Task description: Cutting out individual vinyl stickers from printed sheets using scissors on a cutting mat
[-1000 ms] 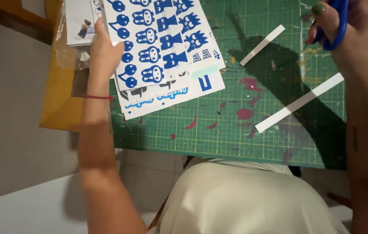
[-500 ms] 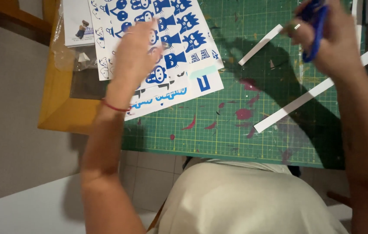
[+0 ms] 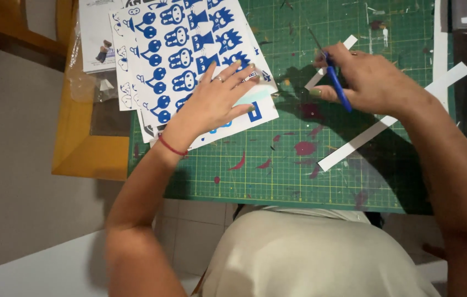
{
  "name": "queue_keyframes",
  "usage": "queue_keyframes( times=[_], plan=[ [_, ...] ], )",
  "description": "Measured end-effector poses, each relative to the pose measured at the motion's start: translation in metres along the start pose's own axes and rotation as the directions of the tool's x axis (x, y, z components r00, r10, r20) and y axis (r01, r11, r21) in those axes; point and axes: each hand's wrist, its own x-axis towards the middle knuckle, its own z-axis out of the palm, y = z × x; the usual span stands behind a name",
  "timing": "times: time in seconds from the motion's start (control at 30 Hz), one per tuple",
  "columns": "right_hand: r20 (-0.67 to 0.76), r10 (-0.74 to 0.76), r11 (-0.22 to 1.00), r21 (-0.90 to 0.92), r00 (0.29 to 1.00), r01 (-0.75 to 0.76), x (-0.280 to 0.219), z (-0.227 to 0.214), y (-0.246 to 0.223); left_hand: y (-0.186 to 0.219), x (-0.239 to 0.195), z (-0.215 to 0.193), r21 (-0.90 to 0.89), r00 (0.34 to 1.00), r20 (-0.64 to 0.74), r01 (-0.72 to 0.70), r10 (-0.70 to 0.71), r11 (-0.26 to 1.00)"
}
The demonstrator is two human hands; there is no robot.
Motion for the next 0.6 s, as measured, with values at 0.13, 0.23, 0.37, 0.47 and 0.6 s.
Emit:
queue_keyframes(
  times=[0.13,0.23,0.37,0.47,0.6],
  plan=[
    [-0.015,0.053,0.999,-0.01,0.999,-0.053,-0.005,-0.011,0.003,-0.002,-0.003,0.001,0.022,1.0,0.003,0.018,-0.018,1.0],
    [-0.103,0.051,0.992,-0.107,0.993,-0.063,-0.008,-0.014,0.012,-0.002,0.009,-0.008,0.034,1.0,-0.017,0.008,-0.008,0.999],
    [-0.255,0.077,0.993,-0.071,0.964,-0.098,-0.01,-0.018,0.027,-0.011,0.048,-0.014,-0.041,0.993,-0.03,0.109,-0.11,0.993],
    [-0.428,-0.023,0.998,-0.055,0.903,0.0,-0.012,-0.019,0.039,-0.03,0.096,-0.004,-0.027,0.967,-0.024,0.254,-0.254,0.967],
    [-0.519,0.057,0.996,0.084,0.853,-0.015,-0.016,-0.029,0.033,-0.071,0.172,0.006,0.022,0.847,-0.112,0.526,-0.52,0.85]
  ],
)
